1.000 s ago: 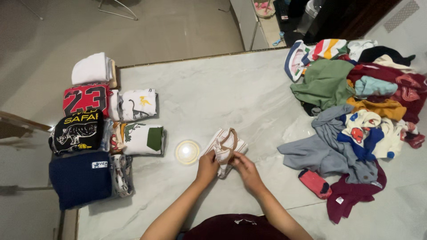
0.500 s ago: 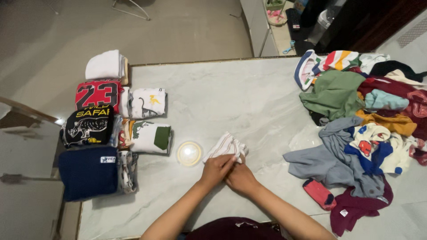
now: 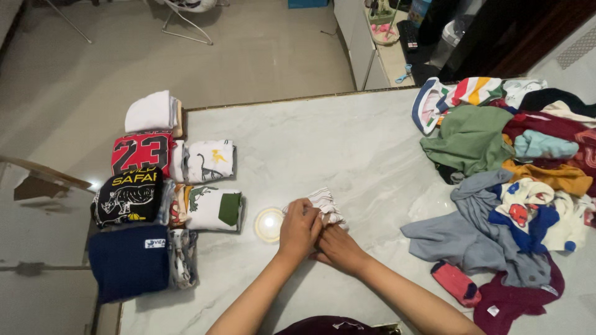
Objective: The person folds several pieces of clothing on a table, including a patterned blue shirt, a striped white shirt, a gray long-sleeve shirt, and a maroon shirt. Each item is smoothed, folded into a compact rectangle, and placed on a growing stack.
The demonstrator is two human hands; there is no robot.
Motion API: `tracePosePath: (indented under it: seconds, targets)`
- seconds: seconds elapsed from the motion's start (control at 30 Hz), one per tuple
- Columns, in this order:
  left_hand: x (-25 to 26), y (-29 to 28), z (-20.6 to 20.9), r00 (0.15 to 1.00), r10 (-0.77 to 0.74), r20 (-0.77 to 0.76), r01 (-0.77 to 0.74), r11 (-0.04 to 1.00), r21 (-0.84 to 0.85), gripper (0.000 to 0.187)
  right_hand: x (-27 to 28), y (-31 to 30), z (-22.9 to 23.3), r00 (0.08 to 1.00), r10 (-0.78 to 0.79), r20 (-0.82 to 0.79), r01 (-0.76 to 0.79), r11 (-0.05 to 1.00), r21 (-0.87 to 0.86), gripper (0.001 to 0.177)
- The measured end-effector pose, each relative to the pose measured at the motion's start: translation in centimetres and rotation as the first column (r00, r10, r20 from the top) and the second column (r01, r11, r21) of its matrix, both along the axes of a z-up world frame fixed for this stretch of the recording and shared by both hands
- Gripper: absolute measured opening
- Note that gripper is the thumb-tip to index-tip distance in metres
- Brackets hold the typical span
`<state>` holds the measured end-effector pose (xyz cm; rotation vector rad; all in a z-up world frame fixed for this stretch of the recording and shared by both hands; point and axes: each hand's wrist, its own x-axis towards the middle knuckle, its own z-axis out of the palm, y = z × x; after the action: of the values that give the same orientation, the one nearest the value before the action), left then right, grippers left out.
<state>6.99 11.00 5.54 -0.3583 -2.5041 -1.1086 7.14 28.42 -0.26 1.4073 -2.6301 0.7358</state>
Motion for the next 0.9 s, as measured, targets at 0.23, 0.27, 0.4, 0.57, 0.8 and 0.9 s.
tracePosePath:
  seconds: [0.23, 0.27, 0.4, 0.57, 0.8, 0.9]
  targets:
    - [-0.7, -0.6, -2.8, 0.938, -0.115, 0.327, 0.104, 0.993, 0.051, 0.017, -1.3, -2.2, 0.9, 0.976, -0.082, 0.200, 0.026, 0.963, 0.268, 0.059]
    - [-1.0, -0.6, -2.7, 0.935, -0.113, 0.335, 0.100, 0.994, 0.054, 0.020, -1.5, -2.2, 0.8, 0.961, -0.110, 0.254, 0.025, 0.948, 0.317, 0.053]
    - [-1.5, -0.6, -1.5, 0.958, -0.098, 0.270, 0.078, 0.993, 0.085, 0.023, -0.4, -1.2, -0.3, 0.985, -0.022, 0.172, 0.013, 0.998, 0.053, 0.041]
    - [-3.0, -0.6, 0.2, 0.948, -0.070, 0.312, 0.022, 0.987, 0.157, 0.022, 0.8, 1.2, -1.4, 0.987, -0.055, -0.154, 0.024, 0.980, -0.197, 0.031]
    - [-2.6, 0.2, -1.0, 0.924, -0.263, 0.279, 0.243, 0.965, 0.104, 0.024, -1.1, -0.4, -1.6, 0.989, -0.146, 0.030, 0.147, 0.989, -0.021, 0.050]
    - [-2.1, 0.4, -2.1, 0.905, -0.338, 0.257, 0.334, 0.941, 0.062, 0.024, -1.7, -0.8, -1.0, 0.971, -0.140, 0.196, 0.129, 0.989, 0.069, 0.042]
